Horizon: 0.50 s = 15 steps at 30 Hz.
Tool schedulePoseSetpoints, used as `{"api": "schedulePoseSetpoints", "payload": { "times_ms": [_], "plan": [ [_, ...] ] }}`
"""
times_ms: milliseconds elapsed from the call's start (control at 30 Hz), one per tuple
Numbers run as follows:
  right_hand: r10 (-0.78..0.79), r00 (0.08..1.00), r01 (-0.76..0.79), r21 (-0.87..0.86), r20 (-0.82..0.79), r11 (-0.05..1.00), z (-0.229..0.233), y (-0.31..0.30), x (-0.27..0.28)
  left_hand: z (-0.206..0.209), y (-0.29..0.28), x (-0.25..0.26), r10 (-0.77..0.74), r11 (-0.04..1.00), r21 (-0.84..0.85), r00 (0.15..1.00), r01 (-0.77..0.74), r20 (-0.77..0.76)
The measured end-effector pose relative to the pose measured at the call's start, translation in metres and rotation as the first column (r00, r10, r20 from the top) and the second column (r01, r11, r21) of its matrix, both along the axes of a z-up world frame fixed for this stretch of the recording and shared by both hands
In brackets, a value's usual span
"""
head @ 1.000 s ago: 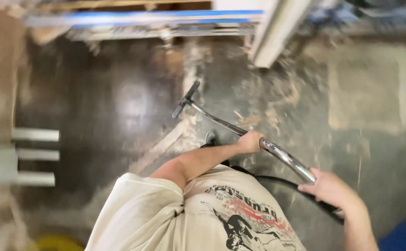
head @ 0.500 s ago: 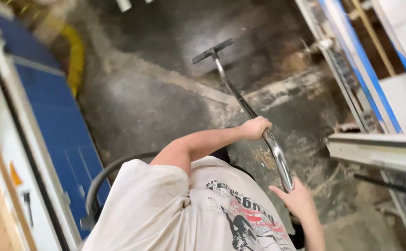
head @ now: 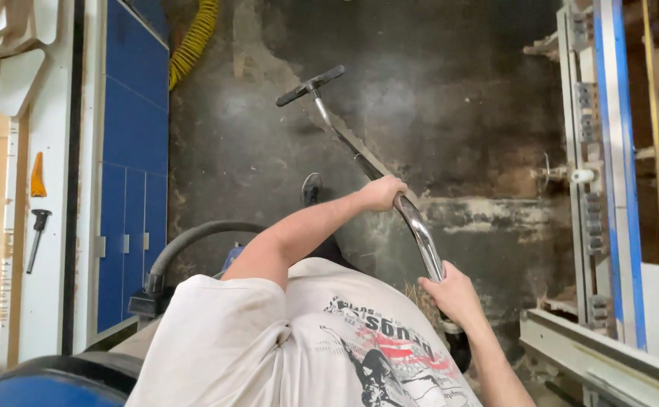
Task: Vacuuming sawdust and wood debris from the floor of a woodworking shop and moving a board to clean underneath.
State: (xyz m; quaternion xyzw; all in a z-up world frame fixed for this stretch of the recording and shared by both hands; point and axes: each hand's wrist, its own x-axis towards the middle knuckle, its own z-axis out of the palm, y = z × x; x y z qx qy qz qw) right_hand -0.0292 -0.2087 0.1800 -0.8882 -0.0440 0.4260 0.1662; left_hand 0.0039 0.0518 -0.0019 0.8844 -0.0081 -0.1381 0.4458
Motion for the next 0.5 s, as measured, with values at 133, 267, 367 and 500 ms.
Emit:
{"api": "schedulePoseSetpoints", "payload": {
  "times_ms": [133, 267, 367, 500],
  "plan": [
    [0.068, 0.998, -0.068, 0.021, 0.010, 0.997, -0.015, 0.114, 0.033, -0.053, 0.119, 0.029, 0.079, 0.994, 0.071, 0.997, -0.080, 0.016],
    [0.032, 0.999, -0.032, 0.069, 0.005, 0.997, -0.052, 0.260, 0.072, -0.070, 0.272, 0.064, 0.115, 0.989, 0.095, 0.993, -0.117, 0.021],
    [0.081, 0.997, -0.082, 0.131, 0.016, 0.988, -0.059, 0.379, 0.110, -0.062, 0.379, 0.096, 0.278, 0.944, 0.164, 0.958, -0.286, 0.070],
    [0.143, 0.988, -0.151, 0.176, 0.058, 0.973, -0.114, 0.525, 0.159, -0.057, 0.499, 0.120, 0.410, 0.858, 0.285, 0.904, -0.428, 0.122]
  ]
}}
